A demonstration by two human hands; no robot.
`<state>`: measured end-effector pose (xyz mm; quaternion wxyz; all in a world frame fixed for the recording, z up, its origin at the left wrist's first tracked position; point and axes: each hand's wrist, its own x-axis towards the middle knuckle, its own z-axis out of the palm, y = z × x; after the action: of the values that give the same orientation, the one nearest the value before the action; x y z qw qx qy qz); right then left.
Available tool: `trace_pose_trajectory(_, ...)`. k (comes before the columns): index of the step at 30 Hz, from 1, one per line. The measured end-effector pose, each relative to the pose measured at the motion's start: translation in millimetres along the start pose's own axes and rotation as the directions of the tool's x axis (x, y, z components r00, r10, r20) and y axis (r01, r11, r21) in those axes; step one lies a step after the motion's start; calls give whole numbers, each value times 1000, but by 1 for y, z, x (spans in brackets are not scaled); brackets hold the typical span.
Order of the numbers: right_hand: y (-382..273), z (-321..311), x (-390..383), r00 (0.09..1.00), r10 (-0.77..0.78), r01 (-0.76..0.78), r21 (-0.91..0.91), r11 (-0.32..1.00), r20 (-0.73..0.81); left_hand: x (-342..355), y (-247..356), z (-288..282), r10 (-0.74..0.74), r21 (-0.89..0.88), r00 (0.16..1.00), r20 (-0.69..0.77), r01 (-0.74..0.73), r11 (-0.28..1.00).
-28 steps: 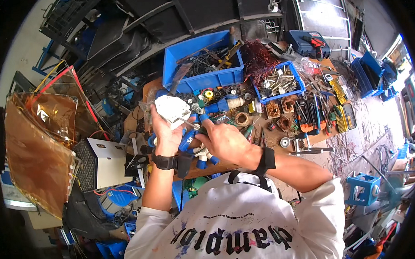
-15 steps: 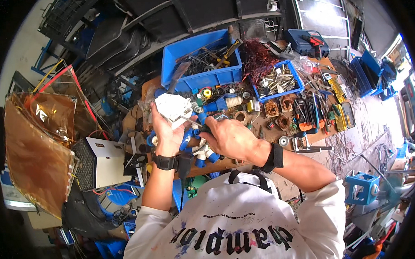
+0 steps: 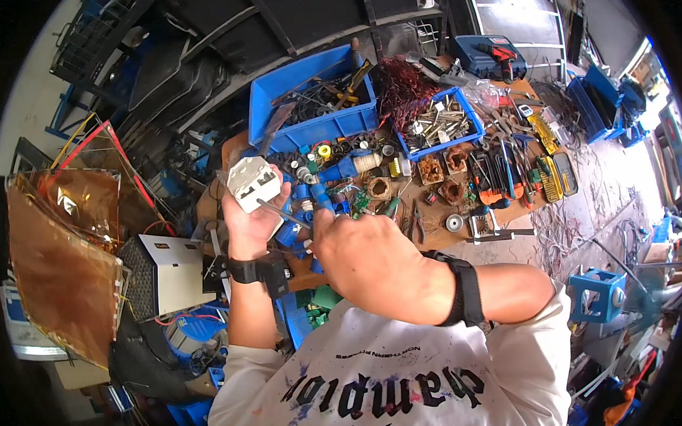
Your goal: The person uses a screwdriver to pry open a white plastic electrical component, then uses pliers to remove internal parts. The person repeatedly pries and pulls at the component's interior throughout the clip.
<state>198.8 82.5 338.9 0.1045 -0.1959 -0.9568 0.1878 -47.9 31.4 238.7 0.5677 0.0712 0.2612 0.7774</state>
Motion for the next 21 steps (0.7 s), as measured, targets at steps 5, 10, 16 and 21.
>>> trace_pose_trajectory(5,28,-34,-25,1000,-11,13,158,987,-16,-20,-13,30,-121,-213,982,147,151,965)
trace_pose_trajectory(10,51,-72,-48,1000,-15,16,280,960,-4,-38,-36,62,-100,-244,950,294,176,954)
trace_pose_trajectory(16,75,-86,-67,1000,-19,21,377,926,-9,-50,-62,89,-99,-352,945,311,211,912)
trace_pose_trajectory(21,87,-96,-77,1000,-13,12,357,934,2,-54,-80,101,-108,-361,954,281,209,909)
